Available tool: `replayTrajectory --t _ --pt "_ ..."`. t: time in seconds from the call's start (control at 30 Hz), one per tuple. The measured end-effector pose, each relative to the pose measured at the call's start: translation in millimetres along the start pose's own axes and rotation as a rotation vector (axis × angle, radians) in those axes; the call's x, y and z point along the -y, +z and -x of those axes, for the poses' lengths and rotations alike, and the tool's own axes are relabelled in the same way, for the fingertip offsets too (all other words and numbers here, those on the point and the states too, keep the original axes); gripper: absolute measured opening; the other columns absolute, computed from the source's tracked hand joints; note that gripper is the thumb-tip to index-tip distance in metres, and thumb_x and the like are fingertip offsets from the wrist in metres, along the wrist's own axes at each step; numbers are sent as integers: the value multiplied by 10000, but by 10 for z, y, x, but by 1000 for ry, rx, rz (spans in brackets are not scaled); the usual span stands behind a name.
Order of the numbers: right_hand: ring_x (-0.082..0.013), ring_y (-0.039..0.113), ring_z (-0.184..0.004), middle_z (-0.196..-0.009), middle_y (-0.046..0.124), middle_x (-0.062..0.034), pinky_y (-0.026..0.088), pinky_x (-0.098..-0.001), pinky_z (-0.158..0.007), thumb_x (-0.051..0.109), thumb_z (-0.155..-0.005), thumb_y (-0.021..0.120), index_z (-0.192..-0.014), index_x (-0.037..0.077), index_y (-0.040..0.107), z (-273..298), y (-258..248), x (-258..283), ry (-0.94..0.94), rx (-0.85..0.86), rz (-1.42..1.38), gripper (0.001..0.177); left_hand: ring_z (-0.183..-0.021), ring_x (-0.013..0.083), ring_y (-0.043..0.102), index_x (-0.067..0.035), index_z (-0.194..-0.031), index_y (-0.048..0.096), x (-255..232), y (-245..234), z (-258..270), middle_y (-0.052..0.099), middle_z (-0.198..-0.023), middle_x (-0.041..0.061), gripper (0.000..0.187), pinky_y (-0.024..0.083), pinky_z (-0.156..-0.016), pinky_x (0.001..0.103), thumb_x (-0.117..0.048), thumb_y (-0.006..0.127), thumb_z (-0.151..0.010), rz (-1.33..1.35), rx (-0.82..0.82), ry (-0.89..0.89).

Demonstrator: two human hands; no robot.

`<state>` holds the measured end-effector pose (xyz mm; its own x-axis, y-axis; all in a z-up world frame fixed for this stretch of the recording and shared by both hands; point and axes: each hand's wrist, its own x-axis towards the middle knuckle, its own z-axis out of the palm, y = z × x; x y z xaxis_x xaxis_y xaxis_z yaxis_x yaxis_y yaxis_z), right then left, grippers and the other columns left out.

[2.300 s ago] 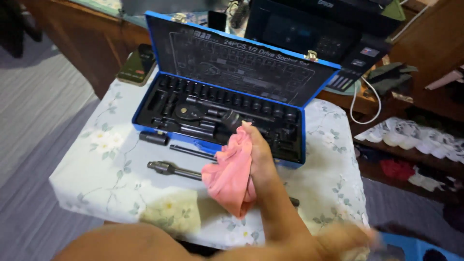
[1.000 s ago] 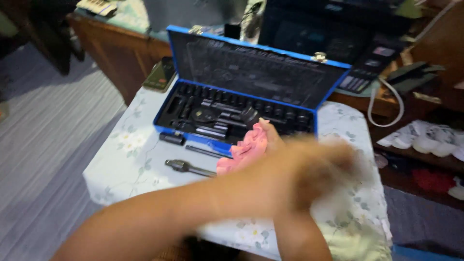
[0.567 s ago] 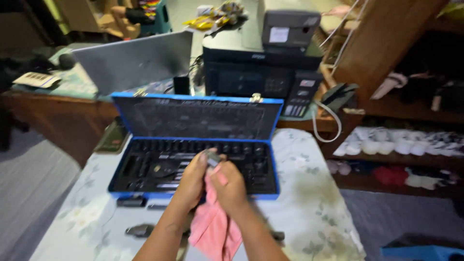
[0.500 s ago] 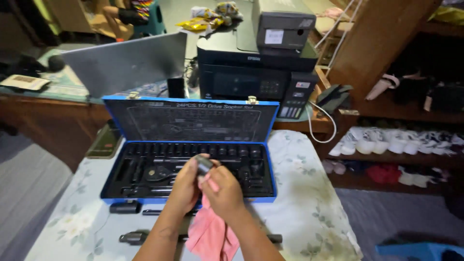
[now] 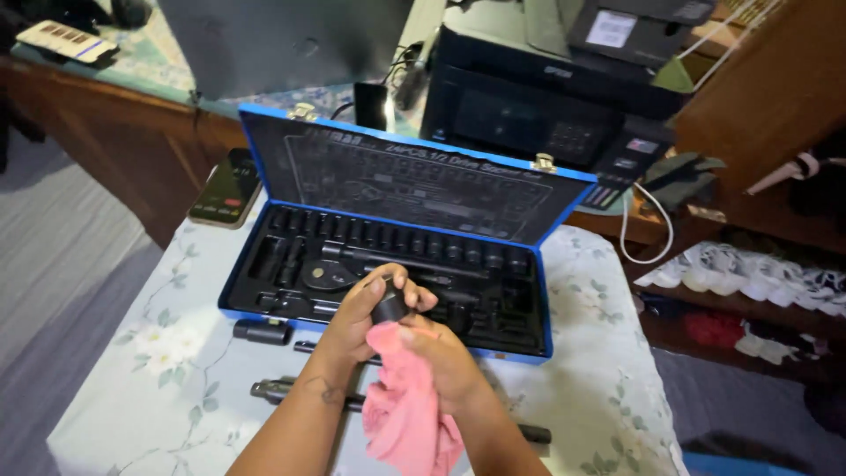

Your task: The person wipes a metal extension bar and several socket tools with a pink cloth. They remove each tool from a blue socket set case, wipe it, and place it back into the case or on the table.

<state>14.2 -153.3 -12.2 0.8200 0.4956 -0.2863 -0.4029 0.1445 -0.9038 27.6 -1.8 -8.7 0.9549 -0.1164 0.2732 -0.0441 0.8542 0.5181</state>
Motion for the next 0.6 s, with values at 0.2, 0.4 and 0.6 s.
replayTrajectory --t 0.2,0.4,0.6 --pt "-122 597 -1034 -1072 603 -56 464 -302 -959 122 -1014 548 -1188 68 549 -98 -75 -341 -25 291 -663 182 -901 269 618 -97 -992 553 -113 153 9 606 -814 63 425 492 -986 430 -442 778 -887 185 195 -1" --pt "-95 501 -764 -836 589 26 394 -257 -694 300 -834 753 -936 97 678 163 54 207 -226 110 161 240 -896 134 604 -98 -1078 555 -189 120 -24 561 -950 26 762 525 -827 297 -731 800 -732 -205 89 40" --pt "-233 570 -697 -833 592 -84 473 -351 -629 139 -926 669 -1103 48 669 197 108 481 -930 -14 1186 199 -784 119 604 -135 -1053 572 -22 -22 -63 684 -894 75 583 493 -691 255 -592 797 -770 -364 -146 39"
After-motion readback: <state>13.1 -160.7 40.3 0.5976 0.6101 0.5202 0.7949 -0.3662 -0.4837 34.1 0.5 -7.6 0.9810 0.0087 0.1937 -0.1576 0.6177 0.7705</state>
